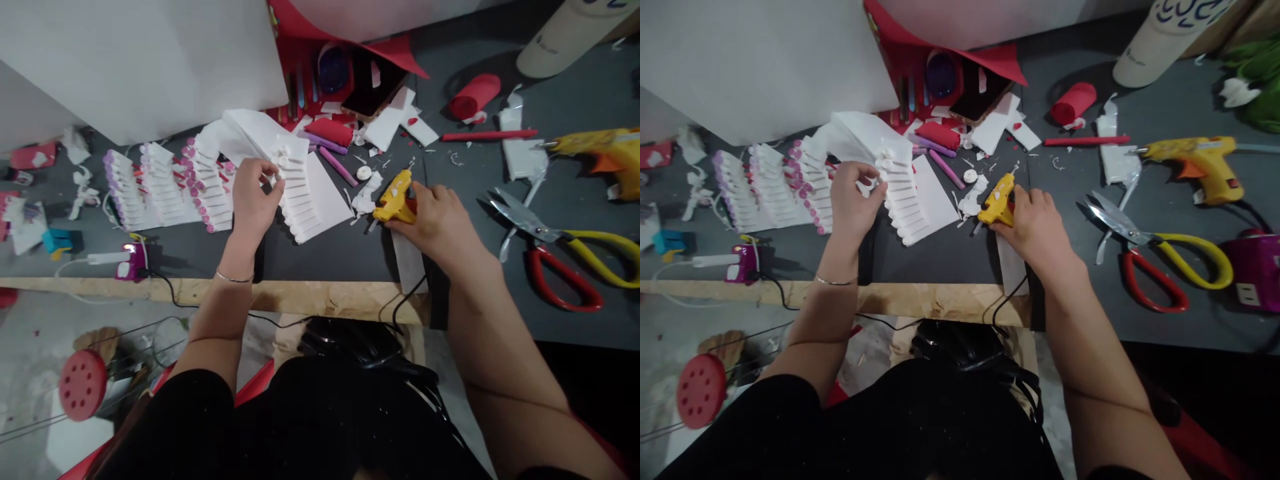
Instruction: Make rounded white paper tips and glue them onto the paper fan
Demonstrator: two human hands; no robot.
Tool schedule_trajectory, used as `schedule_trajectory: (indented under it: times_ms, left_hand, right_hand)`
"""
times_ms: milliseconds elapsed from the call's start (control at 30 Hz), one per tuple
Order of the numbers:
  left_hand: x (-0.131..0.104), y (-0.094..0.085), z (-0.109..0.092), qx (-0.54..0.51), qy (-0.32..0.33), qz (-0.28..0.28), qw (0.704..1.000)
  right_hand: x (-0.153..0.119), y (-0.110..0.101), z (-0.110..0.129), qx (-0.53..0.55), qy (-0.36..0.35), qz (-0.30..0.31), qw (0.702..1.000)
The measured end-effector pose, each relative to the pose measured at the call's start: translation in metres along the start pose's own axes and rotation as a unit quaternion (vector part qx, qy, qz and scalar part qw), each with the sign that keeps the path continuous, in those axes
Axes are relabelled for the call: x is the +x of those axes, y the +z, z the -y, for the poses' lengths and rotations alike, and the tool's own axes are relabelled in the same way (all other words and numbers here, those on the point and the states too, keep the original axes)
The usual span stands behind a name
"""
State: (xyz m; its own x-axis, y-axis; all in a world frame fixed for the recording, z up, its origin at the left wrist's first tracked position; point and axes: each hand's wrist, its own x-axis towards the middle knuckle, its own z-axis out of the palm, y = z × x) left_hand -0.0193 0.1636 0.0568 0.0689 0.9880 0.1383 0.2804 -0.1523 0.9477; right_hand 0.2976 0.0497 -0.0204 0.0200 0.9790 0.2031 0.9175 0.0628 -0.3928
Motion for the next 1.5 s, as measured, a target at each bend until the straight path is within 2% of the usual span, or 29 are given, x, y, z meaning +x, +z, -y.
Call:
schedule_trajectory:
  times_ms: [167, 267, 367, 467, 633, 767, 867, 1000, 1167, 1267, 1400, 1500]
  left_hand:
    - [0.009, 0.004, 0.001, 0.089, 0.033, 0.014, 0.995]
    - [0.012, 0.005, 0.004, 0.111, 0.049, 0.005, 0.993]
    - [0.011, 0.005, 0.005, 0.11, 0.061, 0.014, 0.992]
    - [0.008, 0.004, 0.001, 0.124, 0.05, 0.036, 0.99]
    - [0.005, 0.005, -0.005, 0.177, 0.032, 0.034, 0.983]
    - [0.008, 0.006, -0.002, 0.134, 0.037, 0.056, 0.989]
    - [0.01, 0.007, 0.0, 0.121, 0.04, 0.057, 0.99]
    - [0.011, 0.006, 0.003, 0.218, 0.075, 0.037, 0.972]
    - [0.01, 0.008, 0.01, 0.412, 0.108, 0.022, 0.905]
    - [0.011, 0.009, 0.017, 0.488, 0.122, 0.013, 0.864]
    - [0.012, 0.007, 0.026, 0.473, 0.147, 0.001, 0.869]
    - [0.012, 0.006, 0.029, 0.45, 0.144, -0.014, 0.881]
  right_hand:
    - [0.002, -0.028, 0.024, 0.005, -0.035, -0.016, 0.999]
    - [0.01, -0.04, 0.048, 0.076, -0.069, -0.029, 0.994]
    - [0.025, -0.041, 0.073, 0.142, -0.088, 0.002, 0.986]
    - [0.047, -0.026, 0.092, 0.194, -0.093, 0.026, 0.976]
    - [0.089, 0.021, 0.111, 0.241, -0.072, 0.025, 0.968]
    - [0.109, 0.046, 0.123, 0.261, -0.059, 0.029, 0.963]
    - [0.114, 0.049, 0.132, 0.259, -0.048, 0.05, 0.963]
    - [0.114, 0.052, 0.139, 0.257, -0.022, 0.075, 0.963]
    - [0.117, 0.074, 0.136, 0.334, 0.0, 0.079, 0.939]
    - [0.12, 0.084, 0.134, 0.377, 0.044, 0.112, 0.918]
    - [0.121, 0.085, 0.136, 0.438, 0.085, 0.152, 0.882]
    - [0.121, 0.083, 0.136, 0.462, 0.096, 0.152, 0.868]
